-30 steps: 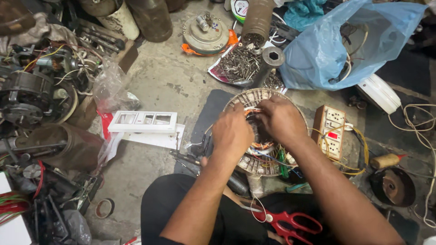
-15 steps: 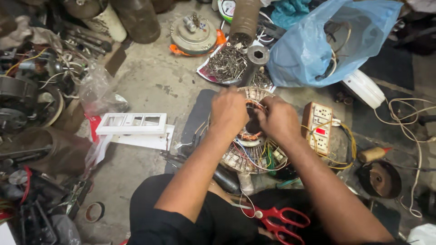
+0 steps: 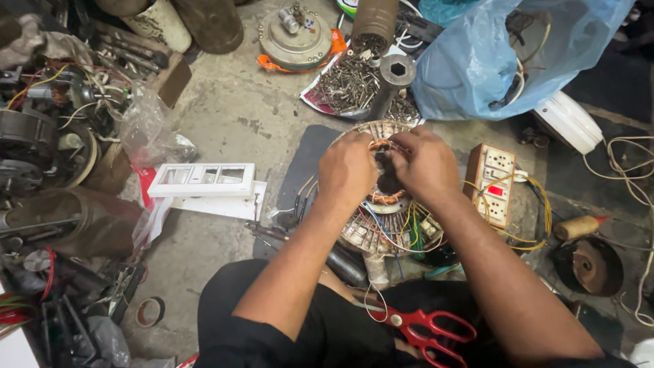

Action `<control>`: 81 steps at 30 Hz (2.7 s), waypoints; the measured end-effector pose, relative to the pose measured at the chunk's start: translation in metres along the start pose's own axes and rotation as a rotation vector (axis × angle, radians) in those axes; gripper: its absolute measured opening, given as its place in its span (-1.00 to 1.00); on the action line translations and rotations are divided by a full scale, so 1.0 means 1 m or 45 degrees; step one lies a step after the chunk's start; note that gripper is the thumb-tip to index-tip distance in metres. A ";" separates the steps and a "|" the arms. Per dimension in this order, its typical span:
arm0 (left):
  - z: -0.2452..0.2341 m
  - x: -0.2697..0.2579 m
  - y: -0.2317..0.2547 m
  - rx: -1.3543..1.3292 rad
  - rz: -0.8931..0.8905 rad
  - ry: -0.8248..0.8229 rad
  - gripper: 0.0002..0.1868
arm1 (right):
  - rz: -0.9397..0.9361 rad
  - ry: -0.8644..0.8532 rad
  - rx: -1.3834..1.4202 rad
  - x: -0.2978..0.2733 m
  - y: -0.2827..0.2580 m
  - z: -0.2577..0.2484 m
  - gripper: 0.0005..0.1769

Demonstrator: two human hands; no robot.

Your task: The person is repairing an electric motor by hand. They use shears to cut wires, apply a substance from a bottle to the rotor, and assemble the rotor into the stator. The person also handles a black circular component and connects wires.

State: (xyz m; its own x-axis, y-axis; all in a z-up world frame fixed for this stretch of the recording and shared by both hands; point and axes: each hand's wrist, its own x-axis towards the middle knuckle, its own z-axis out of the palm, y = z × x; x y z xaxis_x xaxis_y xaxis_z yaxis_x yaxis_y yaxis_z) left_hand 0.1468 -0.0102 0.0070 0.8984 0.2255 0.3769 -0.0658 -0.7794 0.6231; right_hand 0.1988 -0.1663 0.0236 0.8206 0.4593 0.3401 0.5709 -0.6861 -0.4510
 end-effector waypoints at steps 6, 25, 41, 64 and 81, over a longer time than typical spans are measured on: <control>0.006 -0.004 -0.006 -0.039 -0.033 -0.027 -0.74 | 0.128 -0.023 0.077 -0.003 0.004 0.003 -0.77; -0.020 -0.061 -0.007 -0.328 -0.008 0.118 -0.64 | 0.270 0.293 0.386 -0.077 0.024 0.024 -0.48; 0.037 -0.132 0.014 -1.247 -0.852 0.074 -0.81 | 0.566 0.261 0.617 -0.144 -0.011 0.016 -0.36; -0.028 -0.298 0.047 -1.482 -1.173 -0.443 -0.64 | 1.357 -0.098 1.811 -0.213 -0.003 -0.040 -0.78; -0.087 -0.306 0.075 -1.064 -0.569 -0.647 -0.74 | 1.334 -0.173 1.340 -0.254 -0.006 -0.007 -0.78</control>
State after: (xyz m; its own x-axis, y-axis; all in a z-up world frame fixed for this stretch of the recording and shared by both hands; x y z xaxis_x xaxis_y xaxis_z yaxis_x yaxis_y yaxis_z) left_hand -0.1702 -0.0871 -0.0021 0.9773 -0.0283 -0.2099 0.2100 0.0033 0.9777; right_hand -0.0133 -0.2828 -0.0544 0.8220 0.1159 -0.5576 -0.5564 -0.0451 -0.8297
